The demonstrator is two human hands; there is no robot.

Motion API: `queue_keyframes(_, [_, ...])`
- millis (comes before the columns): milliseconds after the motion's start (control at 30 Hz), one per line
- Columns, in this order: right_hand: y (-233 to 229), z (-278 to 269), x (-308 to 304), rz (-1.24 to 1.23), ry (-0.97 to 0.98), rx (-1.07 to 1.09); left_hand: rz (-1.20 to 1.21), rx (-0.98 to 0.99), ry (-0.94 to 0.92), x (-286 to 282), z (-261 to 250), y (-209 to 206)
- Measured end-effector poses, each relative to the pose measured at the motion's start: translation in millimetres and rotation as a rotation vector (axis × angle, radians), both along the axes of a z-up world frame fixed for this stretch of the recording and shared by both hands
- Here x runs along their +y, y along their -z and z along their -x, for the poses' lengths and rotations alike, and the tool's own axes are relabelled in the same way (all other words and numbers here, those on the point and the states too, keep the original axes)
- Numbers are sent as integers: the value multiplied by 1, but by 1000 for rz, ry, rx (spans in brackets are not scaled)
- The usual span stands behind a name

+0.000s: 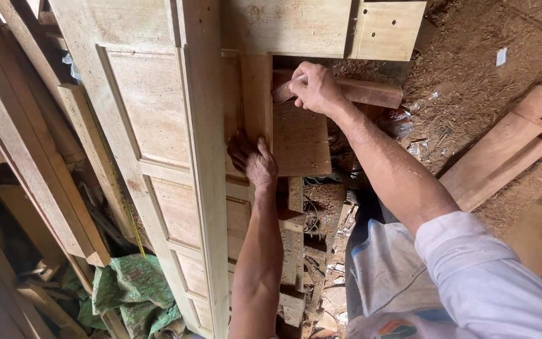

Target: A person uses a hand saw to cut through a piece of wood in a workshop.

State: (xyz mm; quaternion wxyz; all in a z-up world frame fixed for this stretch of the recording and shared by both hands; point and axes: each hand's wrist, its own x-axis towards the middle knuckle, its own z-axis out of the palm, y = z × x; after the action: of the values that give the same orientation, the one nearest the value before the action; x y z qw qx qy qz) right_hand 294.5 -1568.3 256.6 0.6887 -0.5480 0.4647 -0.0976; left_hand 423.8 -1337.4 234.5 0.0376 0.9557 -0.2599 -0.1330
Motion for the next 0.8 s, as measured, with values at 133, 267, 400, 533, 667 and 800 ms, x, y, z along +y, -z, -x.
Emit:
queue_keyframes(133, [0, -5, 2, 0, 68, 12, -20, 14, -60, 5, 4, 10])
queue_keyframes(267, [8, -6, 10, 100, 96, 3, -11, 22, -54, 2, 7, 4])
queue_keyframes(400, [5, -3, 11, 104, 62, 30, 7, 27, -56, 1, 10, -1])
queue_keyframes(533, [-4, 1, 9, 58, 61, 2, 16, -1, -35, 3, 9, 3])
queue_keyframes(667, [-2, -2, 13, 128, 55, 57, 13, 31, -54, -1, 10, -2])
queue_keyframes(800, [-4, 0, 9, 96, 52, -44, 3, 39, -63, -3, 10, -4])
